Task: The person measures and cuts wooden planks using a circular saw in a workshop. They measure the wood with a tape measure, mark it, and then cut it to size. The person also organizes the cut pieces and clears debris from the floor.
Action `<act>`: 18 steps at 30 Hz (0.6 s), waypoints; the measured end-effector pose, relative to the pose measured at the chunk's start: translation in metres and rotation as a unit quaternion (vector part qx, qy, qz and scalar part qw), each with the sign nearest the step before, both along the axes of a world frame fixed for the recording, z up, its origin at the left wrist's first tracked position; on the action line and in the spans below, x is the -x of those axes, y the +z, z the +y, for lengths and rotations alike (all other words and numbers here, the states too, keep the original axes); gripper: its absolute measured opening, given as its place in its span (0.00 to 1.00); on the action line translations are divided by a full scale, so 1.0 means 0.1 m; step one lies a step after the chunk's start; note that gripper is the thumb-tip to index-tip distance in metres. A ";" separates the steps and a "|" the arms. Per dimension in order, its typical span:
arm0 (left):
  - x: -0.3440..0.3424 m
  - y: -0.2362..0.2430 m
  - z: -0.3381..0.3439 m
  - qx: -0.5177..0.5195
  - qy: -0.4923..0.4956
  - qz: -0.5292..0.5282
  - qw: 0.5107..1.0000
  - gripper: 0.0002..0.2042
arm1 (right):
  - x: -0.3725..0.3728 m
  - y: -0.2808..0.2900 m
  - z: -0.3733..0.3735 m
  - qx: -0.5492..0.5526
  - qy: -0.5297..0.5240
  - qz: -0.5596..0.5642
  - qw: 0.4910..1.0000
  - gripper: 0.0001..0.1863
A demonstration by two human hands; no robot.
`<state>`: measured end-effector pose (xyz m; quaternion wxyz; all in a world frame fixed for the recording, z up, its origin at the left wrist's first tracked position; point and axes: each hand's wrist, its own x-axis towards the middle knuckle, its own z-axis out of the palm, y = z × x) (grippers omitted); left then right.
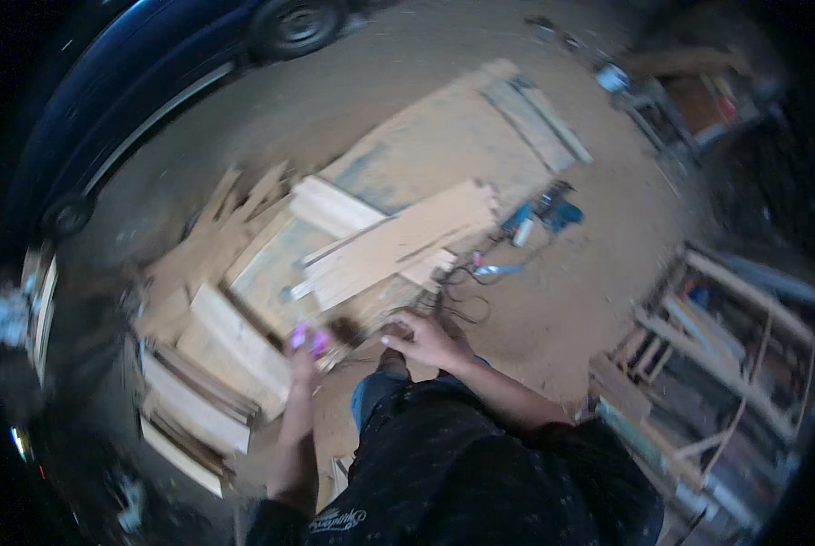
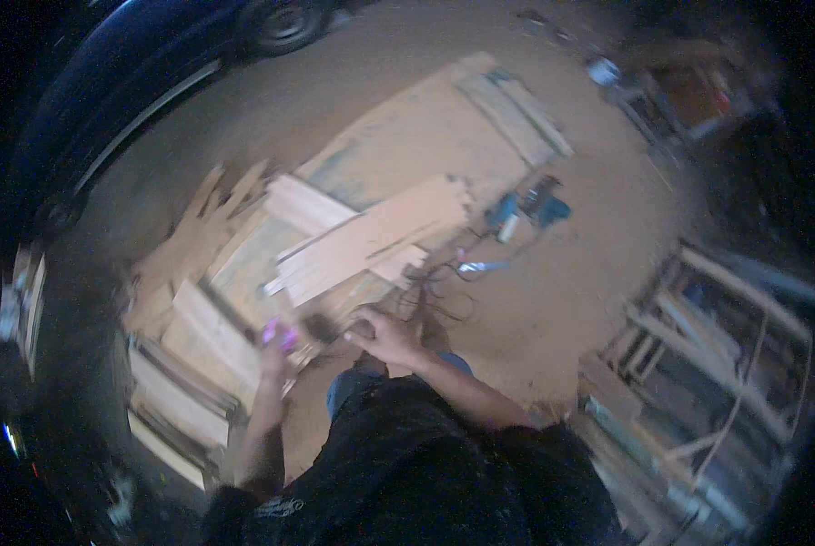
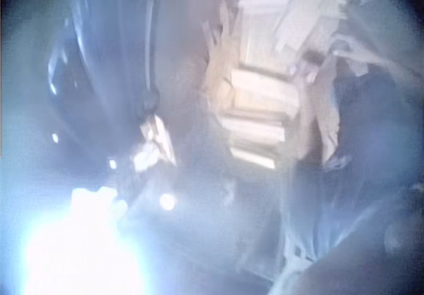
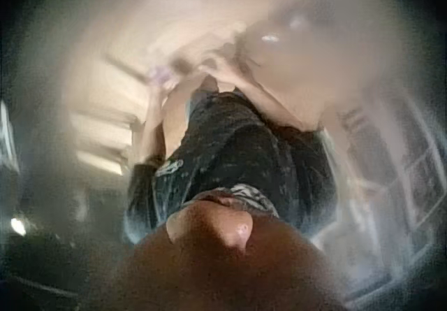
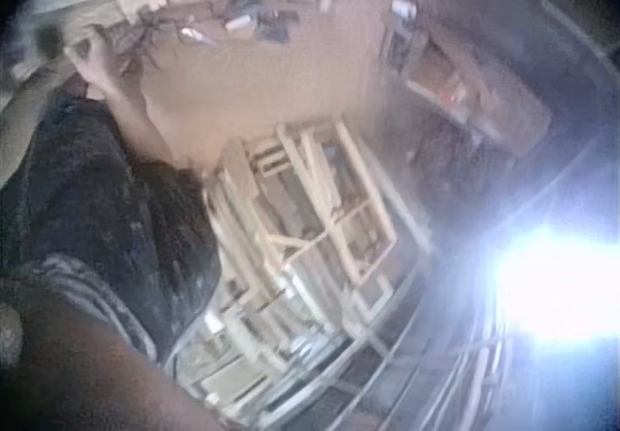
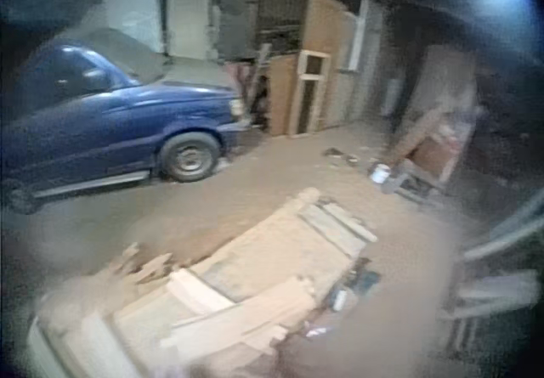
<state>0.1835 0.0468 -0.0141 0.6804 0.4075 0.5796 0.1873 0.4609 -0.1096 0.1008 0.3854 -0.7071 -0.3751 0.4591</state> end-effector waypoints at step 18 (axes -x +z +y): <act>-0.65 0.22 0.38 -0.559 -0.163 0.385 0.716 0.31 | -1.31 -1.02 -2.72 0.263 -0.264 -0.118 0.920 0.28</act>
